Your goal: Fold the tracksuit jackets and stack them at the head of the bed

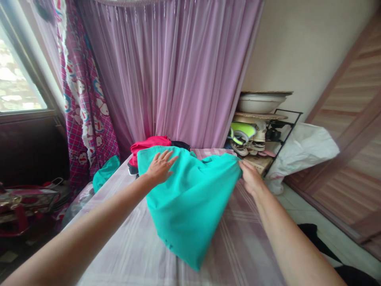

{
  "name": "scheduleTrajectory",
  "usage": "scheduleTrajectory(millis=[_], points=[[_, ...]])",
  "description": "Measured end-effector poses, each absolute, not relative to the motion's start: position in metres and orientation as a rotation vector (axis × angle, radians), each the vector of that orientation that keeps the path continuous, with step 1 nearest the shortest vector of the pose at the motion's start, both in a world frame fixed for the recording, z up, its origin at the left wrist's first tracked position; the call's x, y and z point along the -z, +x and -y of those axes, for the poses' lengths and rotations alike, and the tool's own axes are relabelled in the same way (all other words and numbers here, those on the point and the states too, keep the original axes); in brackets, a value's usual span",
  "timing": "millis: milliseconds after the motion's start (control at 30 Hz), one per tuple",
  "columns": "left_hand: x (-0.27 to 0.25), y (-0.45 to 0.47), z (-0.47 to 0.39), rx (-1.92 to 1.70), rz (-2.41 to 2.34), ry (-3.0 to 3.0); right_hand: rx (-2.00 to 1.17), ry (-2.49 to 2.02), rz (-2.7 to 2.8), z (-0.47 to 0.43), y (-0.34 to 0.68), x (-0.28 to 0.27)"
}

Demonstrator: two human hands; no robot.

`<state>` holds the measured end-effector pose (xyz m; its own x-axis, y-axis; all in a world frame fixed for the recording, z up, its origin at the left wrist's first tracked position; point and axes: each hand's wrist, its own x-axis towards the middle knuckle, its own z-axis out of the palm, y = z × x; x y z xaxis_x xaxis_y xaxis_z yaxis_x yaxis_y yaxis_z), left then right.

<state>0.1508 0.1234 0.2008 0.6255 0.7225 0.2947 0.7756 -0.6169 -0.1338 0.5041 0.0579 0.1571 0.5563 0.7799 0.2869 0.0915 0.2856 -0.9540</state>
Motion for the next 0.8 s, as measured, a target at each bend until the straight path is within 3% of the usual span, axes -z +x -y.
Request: scheduleTrajectory(millis=[200,367,567,800], points=[[-0.162,0.159,-0.164,0.224,1.540,-2.505,-0.377,-1.415,0.738,-0.047,0.592,-0.163],[-0.138,0.159,-0.172,0.148,1.638,-2.607,-0.648,-1.537,0.935,-0.040,0.600,-0.170],[-0.140,0.218,-0.183,0.195,1.341,-2.706,-0.926,-1.506,1.082,-0.036,0.581,-0.190],[-0.125,0.313,-0.186,-0.059,0.654,-2.906,-1.203,-1.393,1.164,-0.015,0.566,-0.197]])
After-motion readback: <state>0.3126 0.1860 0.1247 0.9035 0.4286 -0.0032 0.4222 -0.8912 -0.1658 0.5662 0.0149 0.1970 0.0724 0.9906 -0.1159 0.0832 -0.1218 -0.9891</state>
